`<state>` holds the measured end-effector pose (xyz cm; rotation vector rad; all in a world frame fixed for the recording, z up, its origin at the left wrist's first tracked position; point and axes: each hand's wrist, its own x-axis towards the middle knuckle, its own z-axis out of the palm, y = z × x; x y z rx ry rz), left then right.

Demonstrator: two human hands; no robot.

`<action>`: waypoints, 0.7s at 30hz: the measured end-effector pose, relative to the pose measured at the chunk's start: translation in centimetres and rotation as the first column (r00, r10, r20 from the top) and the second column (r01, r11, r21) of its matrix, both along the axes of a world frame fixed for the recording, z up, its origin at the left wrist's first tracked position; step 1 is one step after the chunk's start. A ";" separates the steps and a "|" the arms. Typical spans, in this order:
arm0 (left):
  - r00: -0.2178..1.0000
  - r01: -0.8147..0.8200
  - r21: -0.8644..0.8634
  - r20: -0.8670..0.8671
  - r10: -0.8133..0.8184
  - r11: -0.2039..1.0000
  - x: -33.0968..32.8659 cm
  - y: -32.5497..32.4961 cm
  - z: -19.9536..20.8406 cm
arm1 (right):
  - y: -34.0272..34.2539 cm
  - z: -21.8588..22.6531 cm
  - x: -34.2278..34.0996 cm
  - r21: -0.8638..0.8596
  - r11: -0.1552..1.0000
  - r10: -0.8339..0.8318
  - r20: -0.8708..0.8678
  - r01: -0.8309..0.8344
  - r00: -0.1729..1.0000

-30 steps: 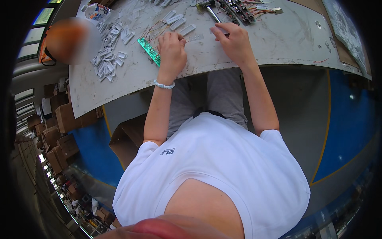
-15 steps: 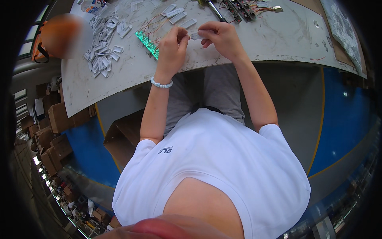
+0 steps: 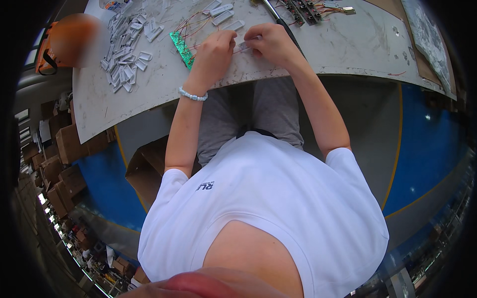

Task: The person assembles LED components by fitting plastic covers over circuit strips and securing them with a small hammer.

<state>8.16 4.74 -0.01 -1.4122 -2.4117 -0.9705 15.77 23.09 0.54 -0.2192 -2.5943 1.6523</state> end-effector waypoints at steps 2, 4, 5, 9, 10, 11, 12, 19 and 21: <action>0.996 0.051 -0.050 -0.077 -0.055 0.997 -0.4 -0.3 0.2 | -0.1 -0.1 -0.3 0.034 0.999 0.000 0.002 0.000 1.000; 0.997 0.064 -0.107 -0.040 -0.069 0.992 -0.6 -0.3 0.5 | 0.1 -0.2 -0.6 0.015 1.000 -0.021 0.000 0.021 1.000; 0.997 0.065 -0.106 -0.040 -0.070 0.992 -0.7 -0.3 0.5 | 0.1 -0.2 -0.6 0.017 1.000 -0.022 0.000 0.022 1.000; 0.994 0.100 -0.059 -0.029 -0.102 0.993 -1.2 -0.3 0.3 | 0.2 0.2 -0.8 -0.048 0.999 0.020 0.079 -0.016 0.997; 0.994 0.103 -0.043 -0.027 -0.104 0.994 -1.3 -0.2 0.2 | 0.2 0.3 -1.0 -0.043 0.999 0.026 0.099 -0.022 0.995; 0.994 0.103 -0.043 -0.025 -0.104 0.994 -1.5 -0.2 0.0 | 0.2 0.4 -1.0 -0.044 0.999 0.026 0.101 -0.022 0.995; 0.994 0.108 -0.037 -0.018 -0.109 0.993 -1.6 0.0 -0.1 | 0.1 0.5 -1.2 -0.039 0.998 0.043 0.113 -0.039 0.993; 0.985 0.161 -0.001 0.066 -0.161 0.987 -2.4 0.2 -0.1 | -0.2 0.5 -1.4 -0.007 1.000 0.005 0.131 -0.004 0.991; 0.982 0.173 0.003 0.074 -0.173 0.985 -2.5 0.4 -0.2 | -0.4 0.7 -1.5 0.097 0.995 0.001 0.110 -0.012 0.994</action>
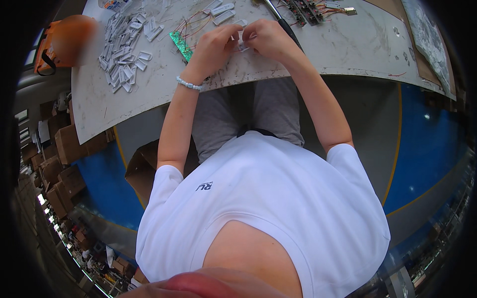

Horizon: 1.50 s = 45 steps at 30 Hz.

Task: The person assembles LED components by fitting plastic covers over circuit strips and securing them with a small hammer.

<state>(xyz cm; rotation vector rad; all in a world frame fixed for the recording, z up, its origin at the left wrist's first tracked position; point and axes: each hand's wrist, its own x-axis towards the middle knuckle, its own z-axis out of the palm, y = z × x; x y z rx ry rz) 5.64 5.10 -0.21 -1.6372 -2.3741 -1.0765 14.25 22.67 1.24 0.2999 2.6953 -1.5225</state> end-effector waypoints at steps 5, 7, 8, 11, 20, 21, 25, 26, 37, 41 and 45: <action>0.999 -0.007 -0.034 -0.043 0.006 0.999 0.1 0.1 -0.3 | 0.4 -0.9 0.3 0.372 0.928 0.082 -0.244 0.016 0.966; 0.983 0.011 -0.001 -0.183 -0.011 1.000 0.3 -0.2 -0.3 | 0.4 -0.3 0.4 0.408 0.912 0.063 -0.047 -0.038 0.997; 0.983 0.010 -0.001 -0.185 -0.010 1.000 0.3 -0.4 -0.3 | 0.3 -0.2 0.4 0.409 0.912 0.064 -0.048 -0.038 0.997; 0.975 0.044 -0.015 -0.218 -0.046 0.999 0.5 -1.0 0.3 | 0.3 -0.2 0.6 0.367 0.930 0.020 -0.030 -0.008 0.999; 0.921 0.000 -0.142 -0.386 -0.056 0.990 2.5 -2.1 0.0 | -0.1 -0.6 0.9 0.352 0.936 0.022 -0.123 0.023 0.992; 0.913 0.006 -0.141 -0.404 -0.063 0.990 2.7 -2.4 0.2 | -0.1 -0.8 1.0 0.351 0.936 0.018 -0.129 0.028 0.991; 0.904 -0.010 -0.183 -0.423 -0.070 0.983 3.5 -3.7 0.7 | -0.1 -0.7 0.8 0.354 0.935 0.011 -0.108 0.028 0.994; 0.914 -0.005 -0.212 -0.397 -0.082 0.977 3.7 -3.8 0.8 | 0.0 -0.6 0.7 0.357 0.934 0.022 -0.118 0.022 0.993; 0.947 -0.077 -0.135 -0.319 0.030 0.988 4.7 -4.2 -0.1 | -5.3 2.6 -12.9 0.431 0.886 0.383 -0.476 -0.170 0.792; 0.956 -0.081 -0.119 -0.289 0.044 0.990 4.8 -4.3 -0.3 | -8.3 -0.1 -23.0 0.612 0.761 0.553 -0.436 -0.217 0.710; 0.944 -0.106 -0.129 -0.325 0.059 0.986 5.1 -4.5 -0.4 | -9.9 -0.1 -25.8 0.742 0.575 0.628 -0.130 -0.345 0.768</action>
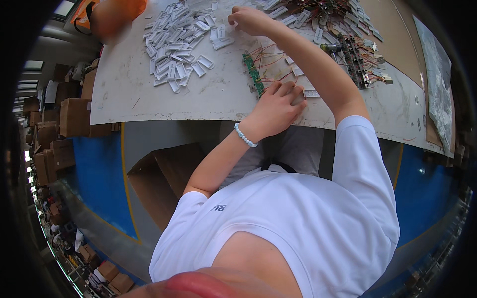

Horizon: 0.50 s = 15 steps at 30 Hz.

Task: The person assembles LED components by fitting plastic covers over circuit strips and securing them with a small hammer.

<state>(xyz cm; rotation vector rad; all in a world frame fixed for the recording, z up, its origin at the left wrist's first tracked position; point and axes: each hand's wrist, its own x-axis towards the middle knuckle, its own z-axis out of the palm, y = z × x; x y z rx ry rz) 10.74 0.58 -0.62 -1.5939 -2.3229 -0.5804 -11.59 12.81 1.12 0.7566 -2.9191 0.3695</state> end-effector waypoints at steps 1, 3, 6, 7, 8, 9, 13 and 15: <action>1.000 0.002 -0.011 0.009 -0.002 1.000 0.0 0.1 0.0 | 0.3 -0.4 -0.6 -0.012 1.000 0.019 -0.032 -0.020 0.999; 1.000 0.010 -0.012 0.019 -0.010 1.000 0.0 0.2 -0.1 | 1.2 -0.6 -1.0 -0.065 0.998 0.008 0.010 -0.008 1.000; 0.999 0.025 -0.011 0.029 -0.025 1.000 0.1 0.5 -0.1 | 2.6 -0.3 -0.2 -0.190 0.980 -0.036 0.111 0.057 0.993; 0.999 0.028 -0.006 0.026 -0.027 1.000 0.0 0.6 0.0 | 3.2 0.2 1.1 -0.289 0.957 0.014 0.016 -0.009 1.000; 0.998 0.051 0.002 0.032 -0.051 0.999 -0.3 0.5 0.0 | 3.8 0.9 2.4 -0.376 0.923 0.051 -0.085 -0.080 0.995; 0.998 0.041 -0.007 0.042 -0.041 0.999 -0.5 0.4 0.1 | 4.9 1.6 3.7 -0.365 0.922 0.078 -0.153 -0.130 0.985; 1.000 0.013 -0.042 0.013 -0.013 0.999 -0.8 -0.4 0.2 | 6.8 4.8 12.8 -0.461 0.877 -0.108 0.086 0.136 0.990; 0.998 0.051 -0.034 0.031 -0.050 0.998 -0.8 0.0 0.6 | 9.6 4.6 17.6 -0.356 0.923 -0.170 -0.035 0.146 0.985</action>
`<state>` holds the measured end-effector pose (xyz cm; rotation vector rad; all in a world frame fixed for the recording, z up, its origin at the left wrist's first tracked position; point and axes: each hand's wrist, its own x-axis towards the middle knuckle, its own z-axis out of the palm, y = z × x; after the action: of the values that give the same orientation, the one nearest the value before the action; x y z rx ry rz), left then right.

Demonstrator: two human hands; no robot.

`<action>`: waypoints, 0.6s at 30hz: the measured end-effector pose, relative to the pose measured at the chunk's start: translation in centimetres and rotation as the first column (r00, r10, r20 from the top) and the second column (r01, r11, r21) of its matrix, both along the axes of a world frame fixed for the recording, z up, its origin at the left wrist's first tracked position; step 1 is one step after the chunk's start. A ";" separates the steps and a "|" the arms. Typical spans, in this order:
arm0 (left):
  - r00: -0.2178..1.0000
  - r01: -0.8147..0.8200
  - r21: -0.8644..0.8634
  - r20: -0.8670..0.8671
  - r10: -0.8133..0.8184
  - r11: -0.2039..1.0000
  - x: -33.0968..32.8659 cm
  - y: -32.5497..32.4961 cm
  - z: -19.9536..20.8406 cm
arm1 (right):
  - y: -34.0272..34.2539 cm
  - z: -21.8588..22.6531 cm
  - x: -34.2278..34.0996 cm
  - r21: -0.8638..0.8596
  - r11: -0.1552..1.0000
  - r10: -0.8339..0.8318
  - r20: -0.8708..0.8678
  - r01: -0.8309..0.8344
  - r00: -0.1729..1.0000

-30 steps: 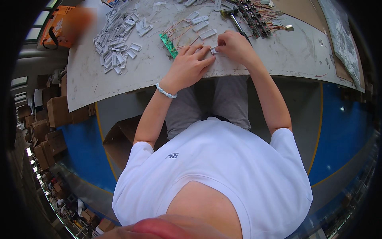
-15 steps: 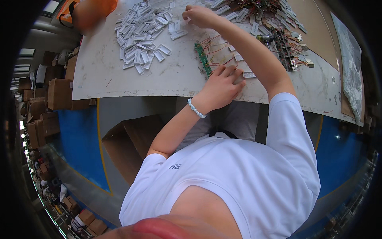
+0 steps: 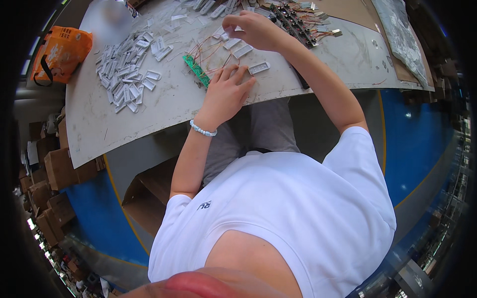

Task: The person assembles LED components by fitting plastic covers over circuit strips and securing them with a small hammer.

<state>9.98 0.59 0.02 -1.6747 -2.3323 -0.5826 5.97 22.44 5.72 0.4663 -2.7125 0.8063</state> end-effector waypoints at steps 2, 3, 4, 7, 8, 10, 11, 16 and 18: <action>1.000 0.007 0.001 0.011 -0.007 1.000 0.0 0.4 0.3 | 2.1 -1.0 4.4 0.021 0.999 -0.041 -0.029 0.041 0.999; 1.000 0.024 0.006 0.009 -0.024 1.000 0.0 0.5 0.3 | 2.8 -1.6 6.5 -0.238 0.963 -0.098 0.132 0.128 0.986; 1.000 0.017 -0.003 0.010 -0.017 1.000 0.1 0.5 0.2 | 3.1 -2.2 8.0 -0.470 0.852 -0.095 0.296 0.231 0.951; 1.000 0.013 -0.011 0.016 -0.013 1.000 0.3 0.3 0.1 | 3.5 -3.1 10.6 -0.606 0.738 -0.069 0.369 0.297 0.927; 1.000 0.011 -0.012 0.018 -0.011 1.000 0.3 0.3 0.1 | 3.4 -3.4 11.1 -0.630 0.705 -0.081 0.384 0.325 0.920; 0.999 0.003 -0.009 0.034 -0.003 1.000 0.5 0.2 0.3 | 3.3 -4.3 11.6 -0.617 0.719 -0.104 0.359 0.320 0.927; 0.999 0.003 -0.012 0.036 -0.002 1.000 0.5 0.3 0.3 | 3.2 -4.6 11.8 -0.603 0.733 -0.125 0.335 0.314 0.934; 0.999 0.009 -0.013 0.032 -0.008 1.000 0.3 0.3 0.2 | 1.8 -2.7 12.2 -0.335 0.885 -0.232 0.284 0.323 0.930; 0.999 0.002 -0.013 0.040 -0.002 1.000 0.3 0.3 0.2 | 2.5 -3.6 12.0 -0.250 0.908 -0.284 0.220 0.335 0.933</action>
<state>10.24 0.89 0.21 -1.6863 -2.3675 -0.6082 17.96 24.92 2.14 -0.1081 -2.6635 1.1645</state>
